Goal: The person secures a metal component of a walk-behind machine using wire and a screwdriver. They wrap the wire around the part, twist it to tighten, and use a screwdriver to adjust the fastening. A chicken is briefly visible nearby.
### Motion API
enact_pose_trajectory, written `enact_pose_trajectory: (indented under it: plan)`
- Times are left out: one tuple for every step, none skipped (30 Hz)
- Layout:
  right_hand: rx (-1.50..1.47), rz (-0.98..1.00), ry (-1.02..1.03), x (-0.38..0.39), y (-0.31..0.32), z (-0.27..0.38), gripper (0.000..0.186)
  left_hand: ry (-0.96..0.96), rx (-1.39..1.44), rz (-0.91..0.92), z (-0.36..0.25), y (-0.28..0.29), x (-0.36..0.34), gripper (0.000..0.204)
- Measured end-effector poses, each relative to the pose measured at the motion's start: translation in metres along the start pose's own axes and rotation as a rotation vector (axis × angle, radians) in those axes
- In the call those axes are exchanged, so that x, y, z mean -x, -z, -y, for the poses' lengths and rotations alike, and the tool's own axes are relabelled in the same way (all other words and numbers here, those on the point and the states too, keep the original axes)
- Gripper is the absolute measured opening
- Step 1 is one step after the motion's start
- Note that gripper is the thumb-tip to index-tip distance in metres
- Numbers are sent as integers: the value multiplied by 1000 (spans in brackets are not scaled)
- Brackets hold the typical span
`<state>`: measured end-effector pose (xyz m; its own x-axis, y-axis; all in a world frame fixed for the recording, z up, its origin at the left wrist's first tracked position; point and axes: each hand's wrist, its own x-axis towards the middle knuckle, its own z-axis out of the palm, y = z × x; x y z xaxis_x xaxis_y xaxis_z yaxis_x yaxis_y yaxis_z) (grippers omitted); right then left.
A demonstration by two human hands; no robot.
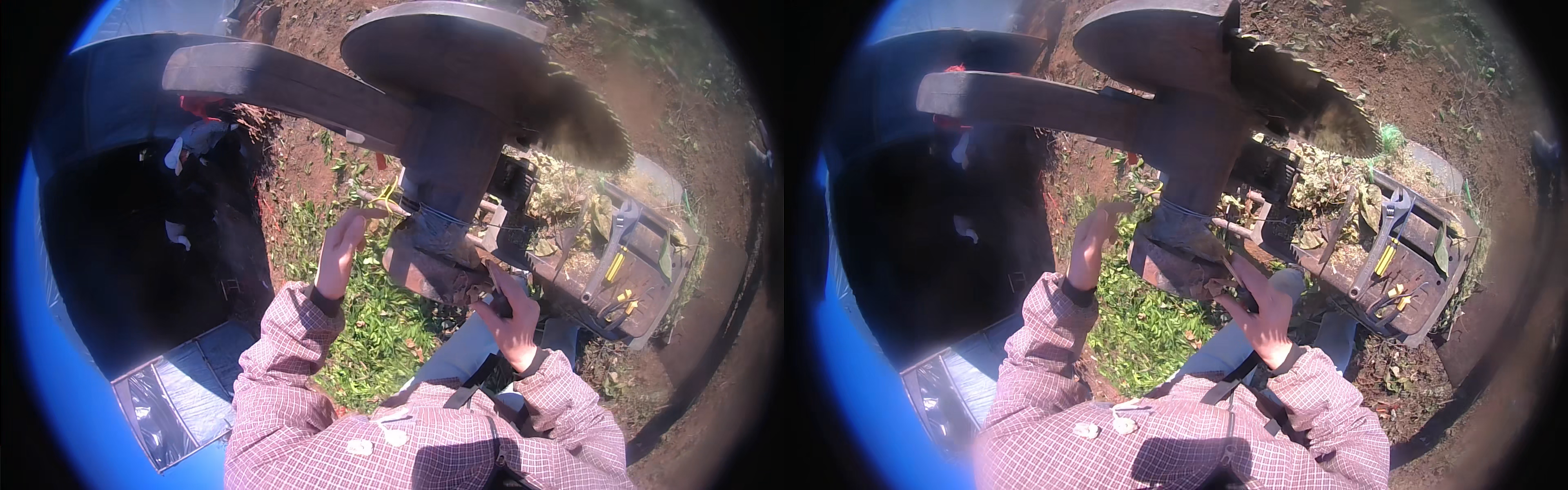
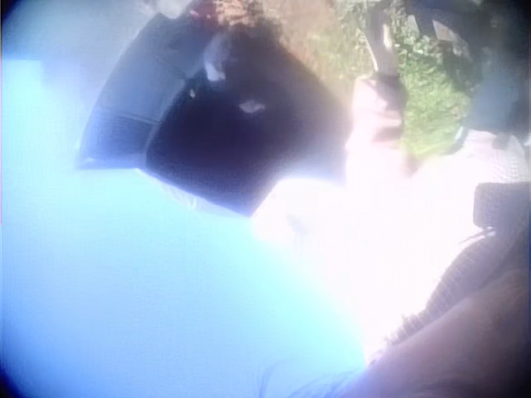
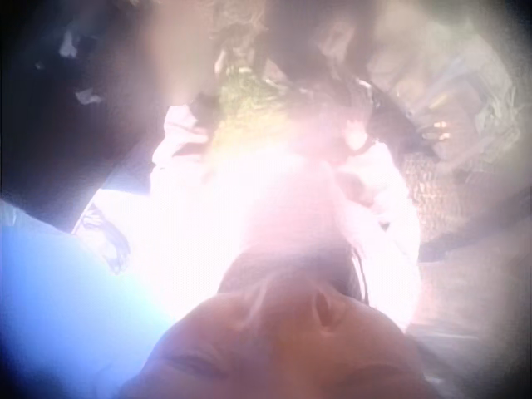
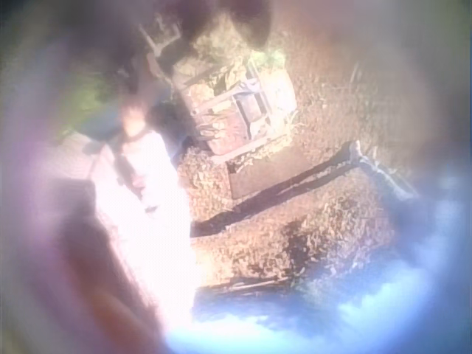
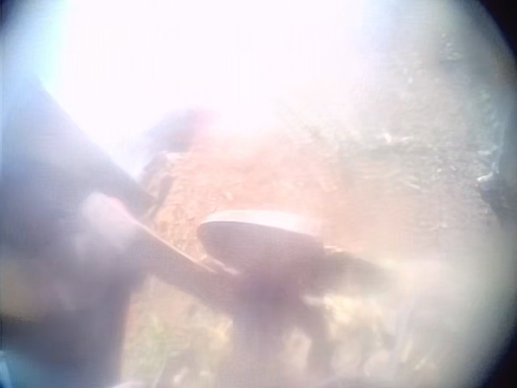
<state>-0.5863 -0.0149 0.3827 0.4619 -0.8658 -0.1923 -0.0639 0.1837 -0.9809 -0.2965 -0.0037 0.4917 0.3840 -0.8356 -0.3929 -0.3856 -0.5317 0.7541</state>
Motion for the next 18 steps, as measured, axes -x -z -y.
enact_pose_trajectory:
  plan:
    - [49,-54,-31,5,3,2,61,24,36,81,9,5,14,43]
    - [96,-115,-60,15,8,-4,60,2,80,65,17,-3,25,45]
    - [130,-165,-85,21,10,-4,59,-15,115,37,23,-13,40,48]
    - [37,-213,-86,20,10,4,56,26,113,41,40,-16,55,52]
    - [10,-261,-74,29,17,-10,51,59,122,63,51,-25,61,56]
    - [14,-252,-146,33,27,4,49,-19,289,78,36,-27,56,59]
    - [19,-254,-219,39,37,20,46,-121,28,-28,45,-25,55,56]
    - [60,-274,-236,44,40,30,45,-128,-20,-35,50,-18,55,54]
    - [117,-258,-255,51,47,44,45,-134,-40,-21,54,-20,51,53]
    - [115,-213,-332,57,49,58,45,-119,-106,-28,59,-24,49,49]
    - [108,-166,-416,64,49,70,46,-72,-9,-23,61,-24,53,48]
    - [115,-90,-489,72,52,76,48,-100,134,-76,77,-35,56,44]
    - [79,-52,-525,85,58,71,49,-142,265,-136,78,-40,54,41]
    - [34,-24,-592,101,63,69,47,6,411,-116,80,-42,63,37]
    - [-9,-24,-658,121,75,69,45,151,558,-61,77,-54,70,34]
    - [-39,49,-681,135,70,72,42,221,931,-98,105,-57,89,30]
    - [-48,114,-697,146,68,77,40,281,1153,-163,116,-70,110,25]
    - [-4,179,-706,158,63,78,36,303,1308,-174,136,-86,137,27]
